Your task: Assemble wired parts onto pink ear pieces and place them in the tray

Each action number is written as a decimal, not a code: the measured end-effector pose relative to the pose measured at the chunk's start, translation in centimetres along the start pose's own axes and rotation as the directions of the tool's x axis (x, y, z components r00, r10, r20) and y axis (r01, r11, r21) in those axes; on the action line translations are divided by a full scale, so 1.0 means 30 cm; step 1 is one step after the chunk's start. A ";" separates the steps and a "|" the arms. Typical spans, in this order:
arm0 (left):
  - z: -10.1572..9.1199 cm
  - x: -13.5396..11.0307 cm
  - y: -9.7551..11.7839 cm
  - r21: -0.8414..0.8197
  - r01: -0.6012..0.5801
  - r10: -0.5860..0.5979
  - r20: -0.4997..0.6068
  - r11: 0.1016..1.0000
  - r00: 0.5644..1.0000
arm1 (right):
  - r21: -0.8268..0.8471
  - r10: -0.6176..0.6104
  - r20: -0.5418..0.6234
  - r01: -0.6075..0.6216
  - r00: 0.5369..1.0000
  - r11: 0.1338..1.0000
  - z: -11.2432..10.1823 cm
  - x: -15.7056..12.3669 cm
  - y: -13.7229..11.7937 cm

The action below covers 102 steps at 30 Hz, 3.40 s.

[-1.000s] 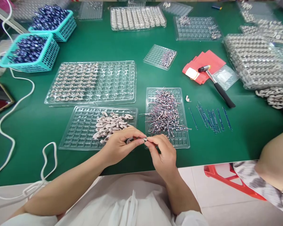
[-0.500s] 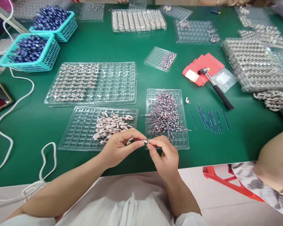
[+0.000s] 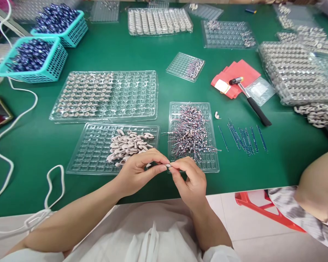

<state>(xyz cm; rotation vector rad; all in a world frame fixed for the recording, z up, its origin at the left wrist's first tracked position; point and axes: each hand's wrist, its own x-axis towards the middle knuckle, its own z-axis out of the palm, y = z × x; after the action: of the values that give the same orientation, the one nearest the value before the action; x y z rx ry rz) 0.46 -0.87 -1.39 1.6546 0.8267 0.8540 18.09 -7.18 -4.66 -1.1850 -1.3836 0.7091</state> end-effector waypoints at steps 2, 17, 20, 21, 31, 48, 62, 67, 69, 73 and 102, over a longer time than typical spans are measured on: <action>0.001 0.000 -0.002 0.007 -0.013 0.013 -0.003 1.000 1.000 | -0.009 -0.009 0.002 0.009 1.000 1.000 -0.001 0.000 -0.001; 0.004 -0.001 -0.003 0.064 -0.096 0.097 -0.015 0.993 0.995 | -0.069 -0.029 0.002 0.029 1.000 0.997 0.000 -0.003 0.002; 0.004 -0.001 -0.003 0.056 -0.085 0.086 -0.020 0.995 0.996 | -0.096 -0.049 -0.003 0.049 0.999 0.994 0.001 -0.003 0.003; 0.004 -0.001 -0.002 0.057 -0.080 0.082 -0.023 0.995 0.996 | -0.105 -0.056 -0.007 0.055 0.998 0.993 0.002 -0.004 0.004; -0.084 -0.003 0.046 0.177 0.031 -0.014 -0.093 0.984 0.996 | -0.155 0.080 -0.038 -0.085 0.996 0.984 -0.014 -0.032 0.031; -0.486 0.068 0.015 0.692 0.377 -0.201 -0.325 0.616 0.924 | -0.391 0.047 -0.019 -0.051 0.999 0.919 -0.070 -0.012 -0.002; -0.751 0.348 -0.176 0.635 0.667 -0.282 -0.607 0.390 0.743 | -0.236 -0.035 -0.222 -0.019 0.974 0.971 -0.072 -0.020 0.047; -0.734 0.310 -0.158 0.658 0.591 -0.164 -0.592 0.466 0.789 | -0.407 -0.024 -0.149 -0.039 0.989 0.913 -0.126 0.011 0.029; -0.711 0.298 -0.136 0.665 0.568 -0.097 -0.605 0.485 0.790 | -0.528 -0.034 -0.044 0.006 0.998 0.849 -0.144 0.024 0.033; -0.603 0.264 -0.044 0.673 0.538 -0.023 -0.613 0.508 0.789 | -0.727 -0.012 0.161 0.127 0.987 0.675 -0.160 0.047 0.052; -0.058 0.026 0.065 -0.029 0.450 -0.427 0.265 0.893 0.865 | -0.311 -0.292 0.407 0.432 0.865 0.847 -0.046 0.041 -0.026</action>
<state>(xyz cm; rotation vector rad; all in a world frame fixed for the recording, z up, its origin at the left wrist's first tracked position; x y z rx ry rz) -0.45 0.22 0.96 1.3791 0.9223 0.3462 19.36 -6.56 -3.24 -1.0750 -2.0622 0.3766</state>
